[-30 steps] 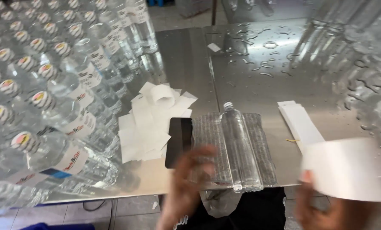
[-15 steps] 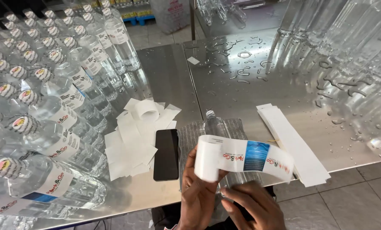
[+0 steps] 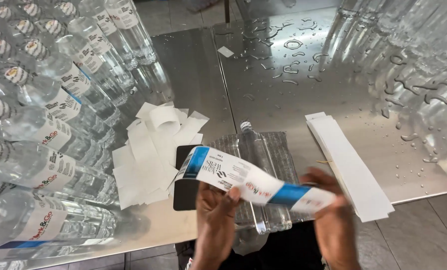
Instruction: Manually applying adhesive labels to clear plastic water bottles at a workstation.
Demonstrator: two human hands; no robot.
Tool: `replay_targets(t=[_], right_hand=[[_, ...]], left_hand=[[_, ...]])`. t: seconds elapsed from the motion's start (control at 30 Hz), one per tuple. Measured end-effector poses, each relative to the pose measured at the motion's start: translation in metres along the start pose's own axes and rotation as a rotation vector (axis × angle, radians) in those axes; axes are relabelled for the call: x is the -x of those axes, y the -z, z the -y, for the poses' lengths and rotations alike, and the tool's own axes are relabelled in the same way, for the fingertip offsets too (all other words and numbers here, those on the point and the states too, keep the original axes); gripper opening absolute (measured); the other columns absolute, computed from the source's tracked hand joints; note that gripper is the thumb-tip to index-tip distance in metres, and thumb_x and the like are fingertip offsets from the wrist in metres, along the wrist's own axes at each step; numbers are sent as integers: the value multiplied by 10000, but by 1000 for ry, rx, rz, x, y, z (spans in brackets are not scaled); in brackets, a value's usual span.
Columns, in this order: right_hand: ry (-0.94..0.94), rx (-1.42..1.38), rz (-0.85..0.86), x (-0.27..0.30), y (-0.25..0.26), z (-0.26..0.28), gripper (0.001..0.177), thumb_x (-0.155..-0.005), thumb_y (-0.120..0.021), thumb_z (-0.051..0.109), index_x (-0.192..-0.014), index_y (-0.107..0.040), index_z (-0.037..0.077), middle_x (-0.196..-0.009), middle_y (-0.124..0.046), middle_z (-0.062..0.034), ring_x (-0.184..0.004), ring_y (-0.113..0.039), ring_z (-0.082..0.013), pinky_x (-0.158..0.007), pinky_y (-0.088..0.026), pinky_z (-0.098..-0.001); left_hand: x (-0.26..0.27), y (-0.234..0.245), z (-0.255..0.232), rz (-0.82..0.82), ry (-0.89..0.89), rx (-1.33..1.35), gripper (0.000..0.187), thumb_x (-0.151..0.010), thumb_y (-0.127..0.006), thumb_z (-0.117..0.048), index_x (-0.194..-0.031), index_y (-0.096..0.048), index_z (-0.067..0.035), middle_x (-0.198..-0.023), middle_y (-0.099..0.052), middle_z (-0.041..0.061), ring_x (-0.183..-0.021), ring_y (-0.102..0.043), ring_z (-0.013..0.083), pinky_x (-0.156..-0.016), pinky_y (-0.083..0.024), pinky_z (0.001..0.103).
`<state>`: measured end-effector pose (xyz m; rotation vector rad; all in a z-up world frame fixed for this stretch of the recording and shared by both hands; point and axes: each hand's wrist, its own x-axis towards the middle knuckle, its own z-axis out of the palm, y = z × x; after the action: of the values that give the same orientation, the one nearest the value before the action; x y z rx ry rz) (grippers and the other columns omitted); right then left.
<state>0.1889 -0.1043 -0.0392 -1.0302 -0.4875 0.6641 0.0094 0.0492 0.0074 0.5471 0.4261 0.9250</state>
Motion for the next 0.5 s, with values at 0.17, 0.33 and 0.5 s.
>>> replay_targets(t=[0.17, 0.33, 0.5], right_hand=[[165, 269, 143, -1, 11, 63, 1180, -957, -535, 986, -1356, -653, -118, -1267, -733, -256, -1039, -710, -315, -820, -576, -429], [-29, 685, 95, 4, -32, 86, 228, -715, -957, 117, -908, -876, 27, -808, -895, -53, -792, -824, -143, -698, -635, -320], [162, 263, 296, 3, -33, 82, 261, -873, -848, 182, -1042, -788, -8, -945, -768, -131, -768, -715, -187, -605, -524, -283]], left_hand=[[-2, -17, -43, 216, 163, -227, 881, -794, -891, -15, -1557, -450, -3, -1216, -818, 262, -991, -828, 349, -817, -711, 491], [9, -38, -57, 668, 418, -290, 926, -963, -768, 5, -1742, -271, -60, -1319, -761, 206, -1156, -773, 274, -1021, -621, 438], [6, -29, -56, 620, 190, -389, 715, -1032, -691, -364, -1614, -414, -55, -1310, -780, 232, -882, -787, 249, -838, -656, 400]])
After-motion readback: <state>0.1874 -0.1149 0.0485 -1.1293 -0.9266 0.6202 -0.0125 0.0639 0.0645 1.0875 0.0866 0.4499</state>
